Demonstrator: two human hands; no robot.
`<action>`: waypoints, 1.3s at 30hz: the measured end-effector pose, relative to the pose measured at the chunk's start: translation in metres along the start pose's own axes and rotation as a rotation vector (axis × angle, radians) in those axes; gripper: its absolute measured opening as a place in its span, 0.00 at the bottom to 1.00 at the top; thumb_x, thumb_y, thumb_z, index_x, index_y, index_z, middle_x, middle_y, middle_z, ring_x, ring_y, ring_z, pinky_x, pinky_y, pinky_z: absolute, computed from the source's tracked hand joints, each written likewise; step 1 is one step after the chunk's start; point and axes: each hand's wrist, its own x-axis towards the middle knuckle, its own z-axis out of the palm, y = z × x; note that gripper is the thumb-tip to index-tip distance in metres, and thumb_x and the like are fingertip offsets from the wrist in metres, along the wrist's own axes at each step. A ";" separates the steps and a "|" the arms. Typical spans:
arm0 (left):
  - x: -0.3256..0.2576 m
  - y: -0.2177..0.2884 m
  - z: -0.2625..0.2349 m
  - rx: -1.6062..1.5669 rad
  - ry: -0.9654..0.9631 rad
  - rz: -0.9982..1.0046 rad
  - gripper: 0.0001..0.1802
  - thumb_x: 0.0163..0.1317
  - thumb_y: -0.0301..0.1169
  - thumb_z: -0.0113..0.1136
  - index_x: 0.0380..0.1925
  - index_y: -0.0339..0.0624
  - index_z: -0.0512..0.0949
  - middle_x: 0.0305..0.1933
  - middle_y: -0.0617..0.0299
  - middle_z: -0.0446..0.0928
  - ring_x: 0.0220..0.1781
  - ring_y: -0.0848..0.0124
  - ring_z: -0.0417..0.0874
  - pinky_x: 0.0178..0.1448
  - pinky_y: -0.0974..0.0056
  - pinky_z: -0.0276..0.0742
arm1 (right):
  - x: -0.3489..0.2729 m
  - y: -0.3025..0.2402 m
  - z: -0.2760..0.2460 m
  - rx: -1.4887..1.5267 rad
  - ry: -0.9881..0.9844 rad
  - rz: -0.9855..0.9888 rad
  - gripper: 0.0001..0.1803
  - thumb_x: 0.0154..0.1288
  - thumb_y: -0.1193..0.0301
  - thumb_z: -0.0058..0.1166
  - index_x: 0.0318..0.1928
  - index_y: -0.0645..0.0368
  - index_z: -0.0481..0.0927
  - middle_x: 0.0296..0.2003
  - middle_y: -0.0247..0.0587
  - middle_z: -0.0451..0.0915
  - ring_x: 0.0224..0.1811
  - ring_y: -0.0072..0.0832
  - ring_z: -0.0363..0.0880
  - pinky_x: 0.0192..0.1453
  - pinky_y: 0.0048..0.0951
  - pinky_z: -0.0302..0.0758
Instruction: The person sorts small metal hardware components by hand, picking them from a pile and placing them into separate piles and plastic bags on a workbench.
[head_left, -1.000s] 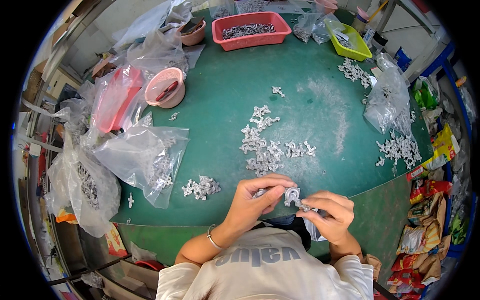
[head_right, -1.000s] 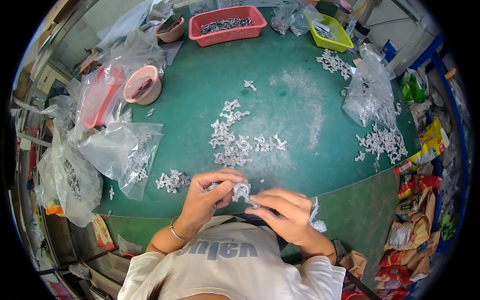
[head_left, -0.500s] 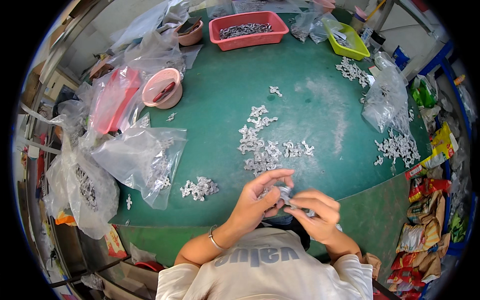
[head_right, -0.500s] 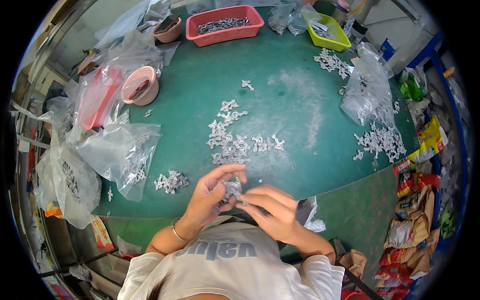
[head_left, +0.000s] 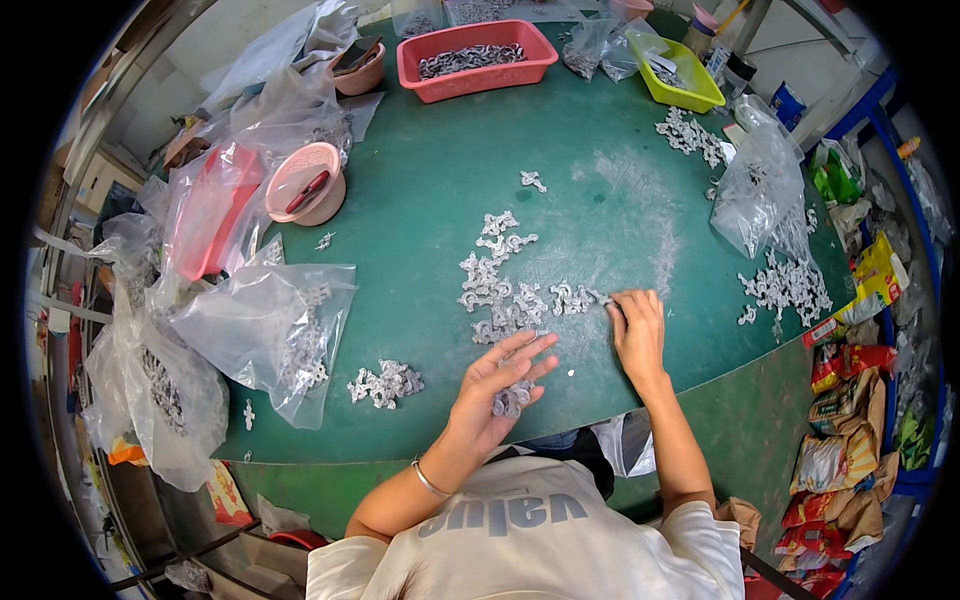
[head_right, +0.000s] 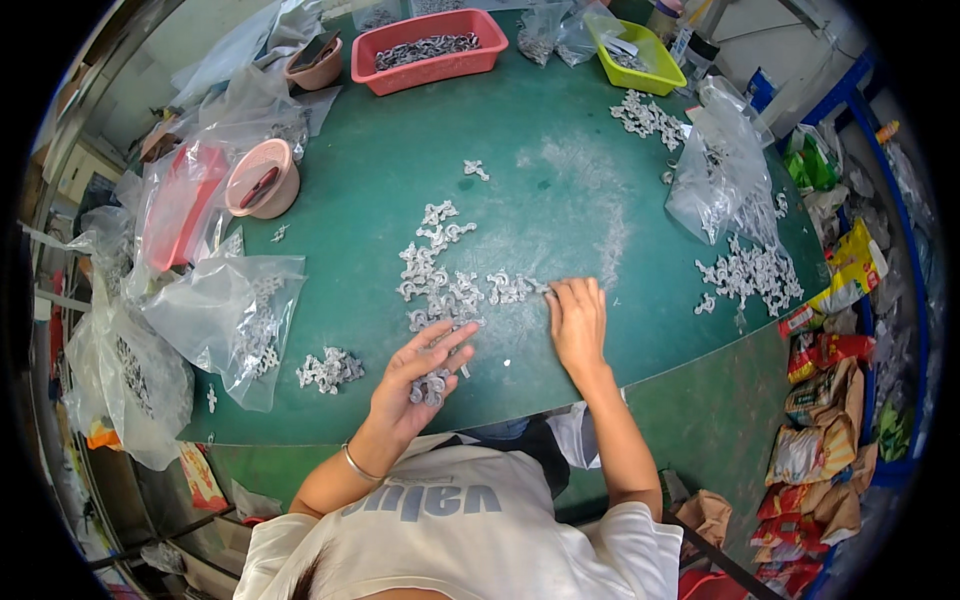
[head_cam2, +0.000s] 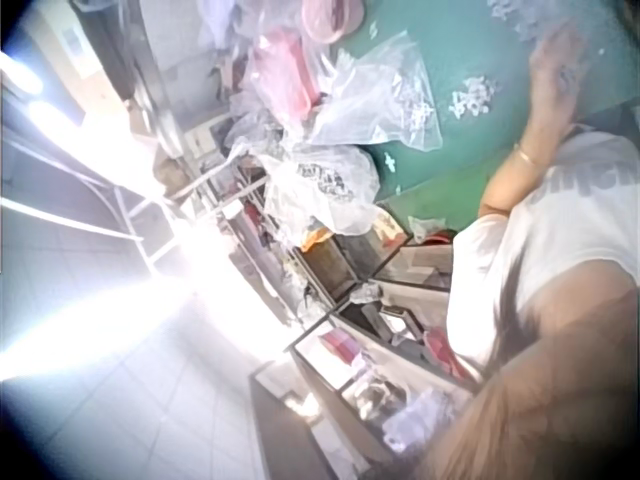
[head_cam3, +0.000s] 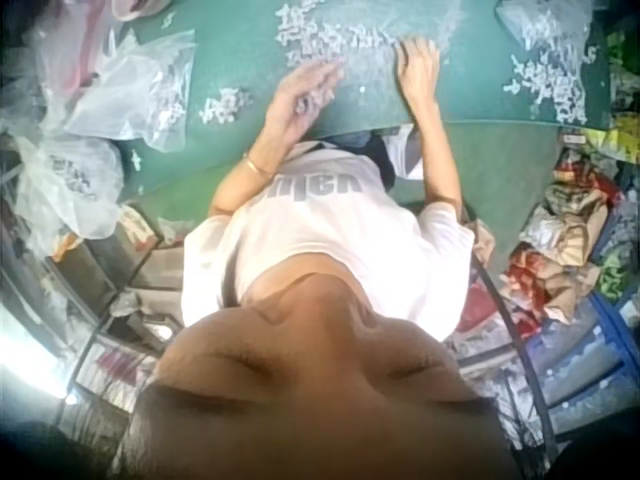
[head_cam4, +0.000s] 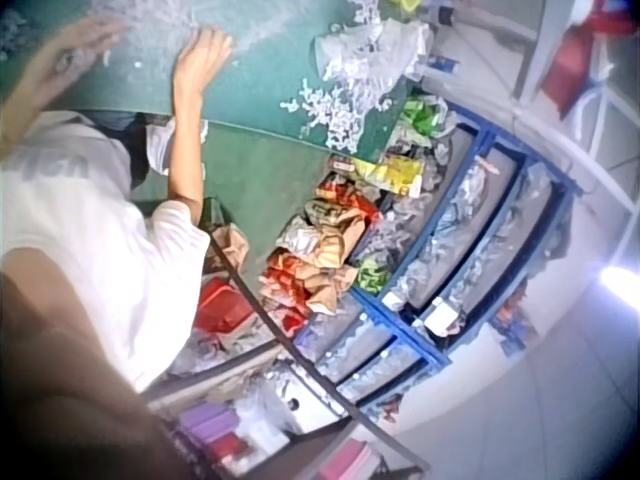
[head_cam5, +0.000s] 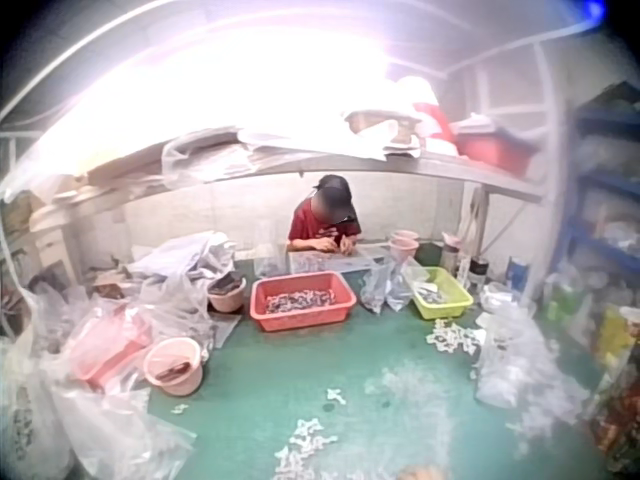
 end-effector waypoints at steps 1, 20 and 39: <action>0.000 -0.001 0.001 0.022 0.009 0.007 0.14 0.59 0.24 0.55 0.47 0.40 0.72 0.54 0.51 0.71 0.36 0.74 0.74 0.26 0.74 0.69 | 0.000 0.003 -0.001 0.005 0.005 0.003 0.09 0.52 0.78 0.58 0.36 0.66 0.79 0.34 0.45 0.77 0.39 0.43 0.72 0.48 0.36 0.67; -0.026 0.007 0.014 0.791 -0.247 0.475 0.10 0.53 0.19 0.62 0.38 0.34 0.79 0.33 0.63 0.75 0.24 0.81 0.73 0.28 0.75 0.68 | -0.015 -0.091 -0.078 0.769 0.110 -0.173 0.13 0.44 0.87 0.56 0.34 0.69 0.80 0.33 0.47 0.81 0.34 0.36 0.77 0.39 0.31 0.72; -0.031 0.010 0.014 0.398 -0.206 0.058 0.04 0.58 0.23 0.58 0.30 0.33 0.75 0.28 0.58 0.73 0.24 0.76 0.72 0.24 0.72 0.69 | -0.025 -0.101 -0.077 1.432 -0.147 0.346 0.06 0.59 0.82 0.54 0.38 0.69 0.78 0.36 0.46 0.77 0.37 0.26 0.74 0.43 0.24 0.71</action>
